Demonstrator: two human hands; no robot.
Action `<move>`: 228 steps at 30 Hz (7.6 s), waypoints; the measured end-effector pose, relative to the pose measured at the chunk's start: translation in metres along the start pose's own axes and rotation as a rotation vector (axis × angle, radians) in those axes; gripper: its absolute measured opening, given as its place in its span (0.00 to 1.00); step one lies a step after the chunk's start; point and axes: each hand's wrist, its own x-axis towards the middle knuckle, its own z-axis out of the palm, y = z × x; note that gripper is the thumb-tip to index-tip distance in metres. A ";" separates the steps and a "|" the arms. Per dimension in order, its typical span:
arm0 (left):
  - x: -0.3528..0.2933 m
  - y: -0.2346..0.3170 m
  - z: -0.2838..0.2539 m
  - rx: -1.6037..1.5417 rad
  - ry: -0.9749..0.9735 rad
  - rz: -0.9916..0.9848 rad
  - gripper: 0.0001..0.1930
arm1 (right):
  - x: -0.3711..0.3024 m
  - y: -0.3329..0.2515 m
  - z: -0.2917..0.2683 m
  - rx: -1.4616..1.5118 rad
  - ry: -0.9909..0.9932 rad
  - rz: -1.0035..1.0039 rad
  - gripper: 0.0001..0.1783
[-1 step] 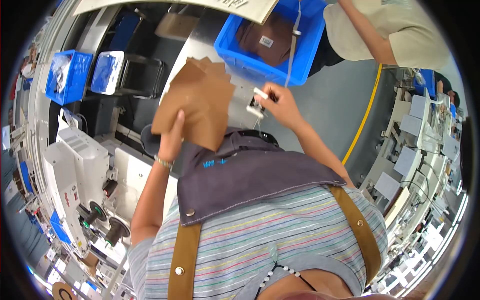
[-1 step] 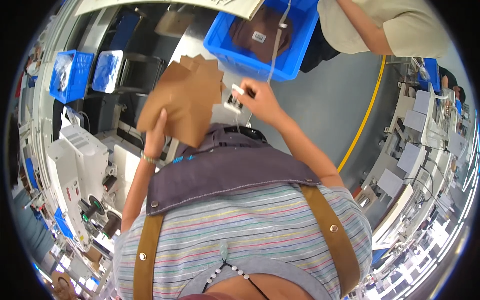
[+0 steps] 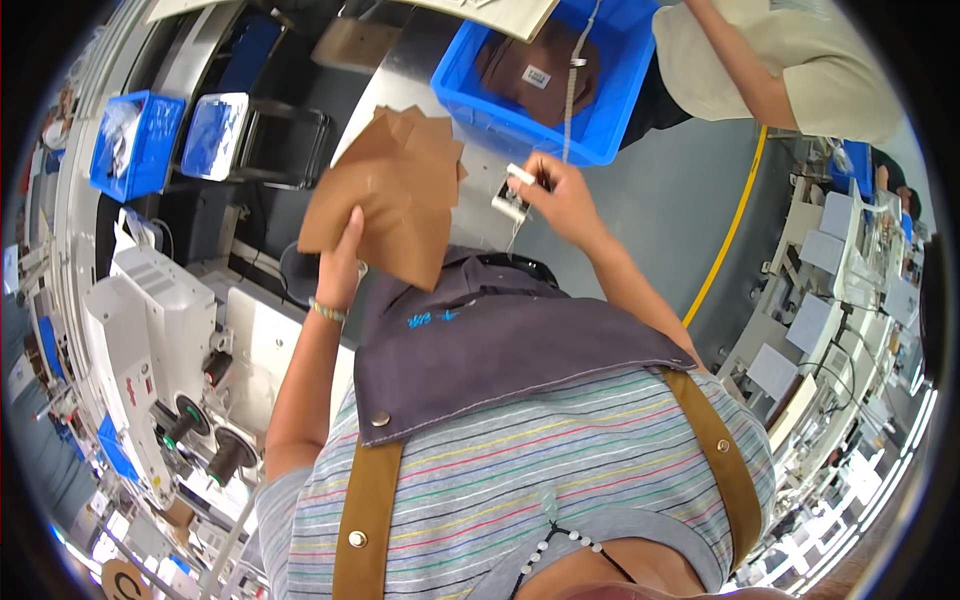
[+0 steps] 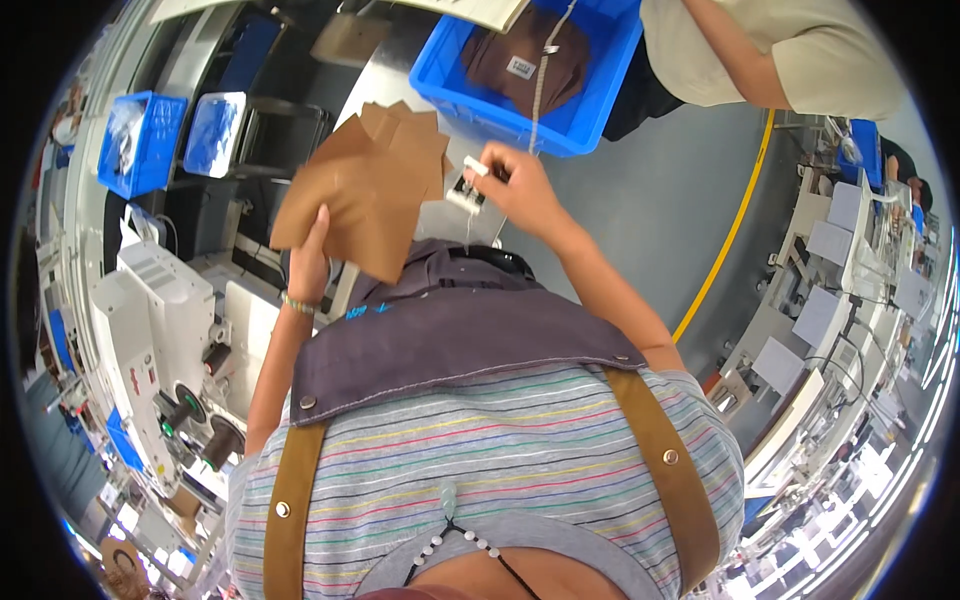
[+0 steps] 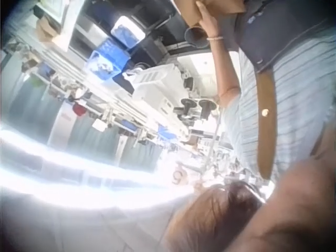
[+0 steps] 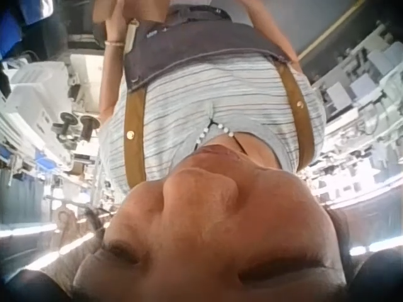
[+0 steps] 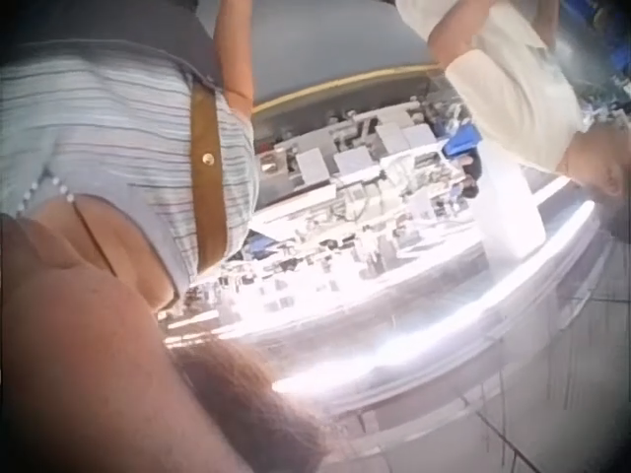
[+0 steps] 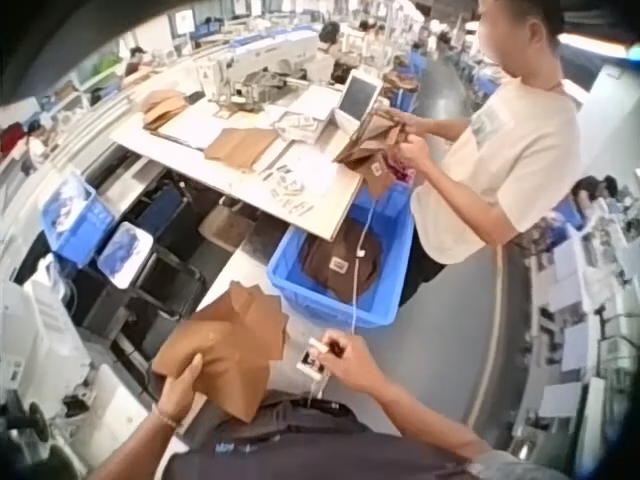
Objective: Assembling components of a leather item by applying labels and protective layers to leather panels.
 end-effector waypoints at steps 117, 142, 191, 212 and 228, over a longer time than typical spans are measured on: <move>-0.032 -0.015 0.113 -0.537 -0.125 -0.126 0.16 | -0.048 0.024 0.021 -0.480 0.230 -0.208 0.15; -0.019 0.009 0.107 -0.344 -0.095 -0.009 0.12 | -0.038 -0.034 0.019 -0.448 0.163 -0.360 0.20; -0.017 -0.002 0.139 -0.699 -0.041 -0.046 0.23 | -0.008 0.006 0.077 -0.052 0.157 -0.061 0.14; -0.020 -0.013 0.138 -0.204 0.130 0.132 0.23 | -0.014 0.001 0.074 -0.457 0.245 -0.145 0.13; -0.007 -0.036 0.126 -0.055 0.126 0.275 0.22 | -0.014 -0.001 0.067 -0.643 0.163 -0.244 0.13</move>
